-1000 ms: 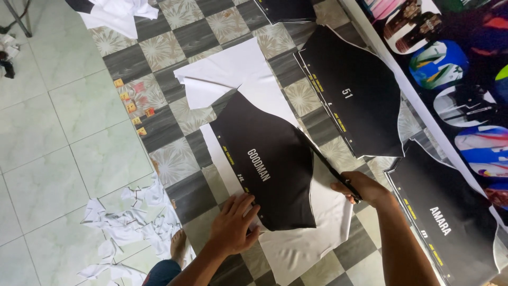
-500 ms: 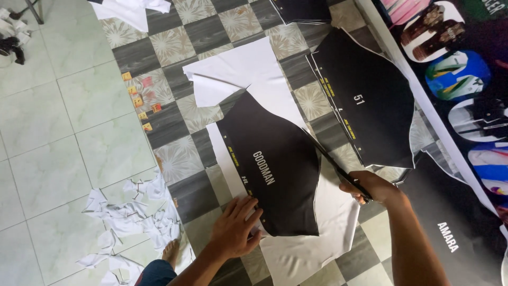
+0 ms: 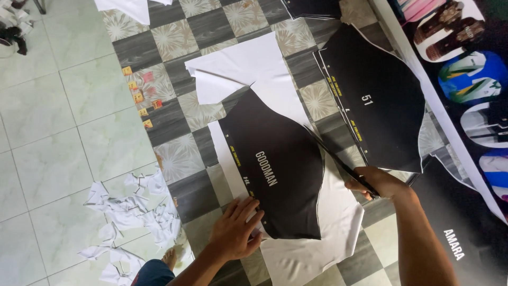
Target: Cutting out fabric pieces following printed patterns using scissors
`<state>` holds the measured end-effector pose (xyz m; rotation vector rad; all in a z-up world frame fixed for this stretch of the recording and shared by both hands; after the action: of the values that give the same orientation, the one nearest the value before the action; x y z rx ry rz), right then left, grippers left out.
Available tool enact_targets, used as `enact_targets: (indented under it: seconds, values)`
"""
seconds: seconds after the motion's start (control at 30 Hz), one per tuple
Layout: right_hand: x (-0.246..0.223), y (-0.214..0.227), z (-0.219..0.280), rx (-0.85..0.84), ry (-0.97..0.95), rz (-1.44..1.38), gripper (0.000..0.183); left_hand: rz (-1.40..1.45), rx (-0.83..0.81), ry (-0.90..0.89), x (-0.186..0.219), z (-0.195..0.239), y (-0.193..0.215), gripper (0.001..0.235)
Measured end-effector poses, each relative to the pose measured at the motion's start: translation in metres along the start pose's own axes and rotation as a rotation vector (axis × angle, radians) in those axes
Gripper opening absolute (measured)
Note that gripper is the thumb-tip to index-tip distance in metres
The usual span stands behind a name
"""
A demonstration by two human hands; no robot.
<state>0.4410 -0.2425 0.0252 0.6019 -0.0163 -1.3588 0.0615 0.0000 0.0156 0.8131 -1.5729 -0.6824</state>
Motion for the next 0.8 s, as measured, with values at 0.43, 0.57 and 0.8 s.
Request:
enact_targets:
  seconds: [0.43,0.57,0.8]
  values:
    - [-0.012,0.021,-0.008,-0.008,-0.030,0.016,0.035,0.015,0.015,-0.002,0.002,-0.001,0.004,0.060]
    - [-0.016,0.024,-0.018,-0.019,-0.061,0.090,0.032,0.049,0.039,-0.005,0.003,-0.001,0.006,0.055]
    - [-0.001,0.028,-0.043,-0.093,0.056,0.042,0.024,0.034,0.052,-0.020,0.004,-0.002,0.008,0.054]
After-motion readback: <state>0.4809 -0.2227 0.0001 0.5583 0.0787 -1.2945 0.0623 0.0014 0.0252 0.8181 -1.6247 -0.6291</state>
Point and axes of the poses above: each hand's wrist, its own z-axis away from the middle knuckle, its own y-axis out of the back of the hand, x = y × z, the point moved 6 cm from there along -z, towards the middle knuckle, and after that the axes turned 5 degrees about z, right-handed, at the moved point
